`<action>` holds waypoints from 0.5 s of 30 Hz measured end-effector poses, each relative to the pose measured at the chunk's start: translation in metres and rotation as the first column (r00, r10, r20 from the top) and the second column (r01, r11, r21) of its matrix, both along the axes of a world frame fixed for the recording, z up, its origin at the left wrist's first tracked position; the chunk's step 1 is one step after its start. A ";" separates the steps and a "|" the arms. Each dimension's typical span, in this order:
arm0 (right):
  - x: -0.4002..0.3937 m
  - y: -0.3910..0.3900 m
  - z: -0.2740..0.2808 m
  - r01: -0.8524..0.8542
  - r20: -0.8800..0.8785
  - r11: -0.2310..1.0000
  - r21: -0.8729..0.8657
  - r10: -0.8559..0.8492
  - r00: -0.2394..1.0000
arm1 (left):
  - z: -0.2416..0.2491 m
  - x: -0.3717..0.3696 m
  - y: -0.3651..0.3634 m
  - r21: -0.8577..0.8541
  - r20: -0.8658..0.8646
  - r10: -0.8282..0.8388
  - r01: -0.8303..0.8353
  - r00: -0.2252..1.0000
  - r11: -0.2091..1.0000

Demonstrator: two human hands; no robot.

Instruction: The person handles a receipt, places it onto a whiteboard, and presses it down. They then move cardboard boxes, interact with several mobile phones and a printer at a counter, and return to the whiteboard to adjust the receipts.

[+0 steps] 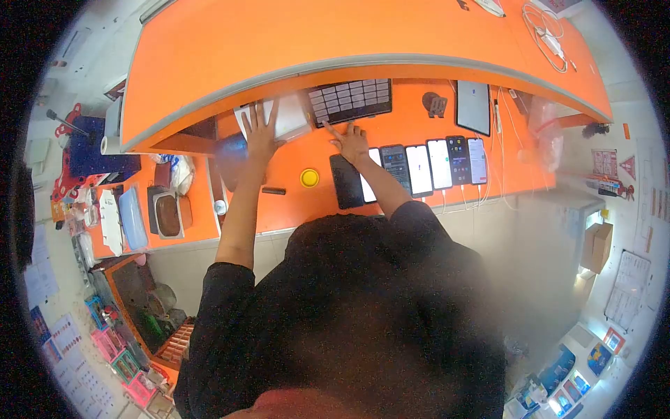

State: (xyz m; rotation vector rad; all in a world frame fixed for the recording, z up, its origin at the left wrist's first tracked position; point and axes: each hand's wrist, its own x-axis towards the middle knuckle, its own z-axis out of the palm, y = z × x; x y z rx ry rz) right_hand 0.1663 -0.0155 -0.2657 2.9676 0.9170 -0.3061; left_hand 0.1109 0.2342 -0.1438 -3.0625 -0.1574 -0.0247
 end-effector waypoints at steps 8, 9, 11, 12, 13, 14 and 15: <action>-0.021 0.005 0.029 -0.108 0.186 0.993 0.044 0.098 0.978 | -0.003 0.000 0.002 -0.021 0.007 -0.009 0.010 1.000 1.000; -0.028 0.009 0.022 -0.105 0.186 0.994 0.042 0.095 0.978 | -0.002 -0.001 0.002 -0.027 0.008 -0.011 0.011 1.000 1.000; -0.039 0.020 -0.002 -0.166 0.221 0.838 0.519 0.056 0.974 | -0.001 -0.001 0.002 -0.035 0.018 -0.015 0.016 1.000 0.999; -0.044 0.029 -0.001 -0.168 0.228 0.839 0.518 0.054 0.972 | 0.000 -0.001 0.001 -0.044 0.021 -0.016 0.017 1.000 0.999; -0.050 0.040 0.001 0.058 -0.021 0.740 0.670 -0.060 0.998 | 0.001 -0.001 0.002 -0.052 0.021 -0.017 0.018 1.000 0.998; -0.056 0.053 0.002 0.302 -0.284 0.597 0.743 -0.128 0.950 | 0.002 -0.001 0.003 -0.049 0.025 -0.019 0.020 1.000 0.999; -0.060 0.065 -0.006 0.439 -0.398 0.424 0.792 -0.186 0.898 | 0.001 -0.002 0.004 -0.061 0.025 -0.022 0.023 0.999 0.998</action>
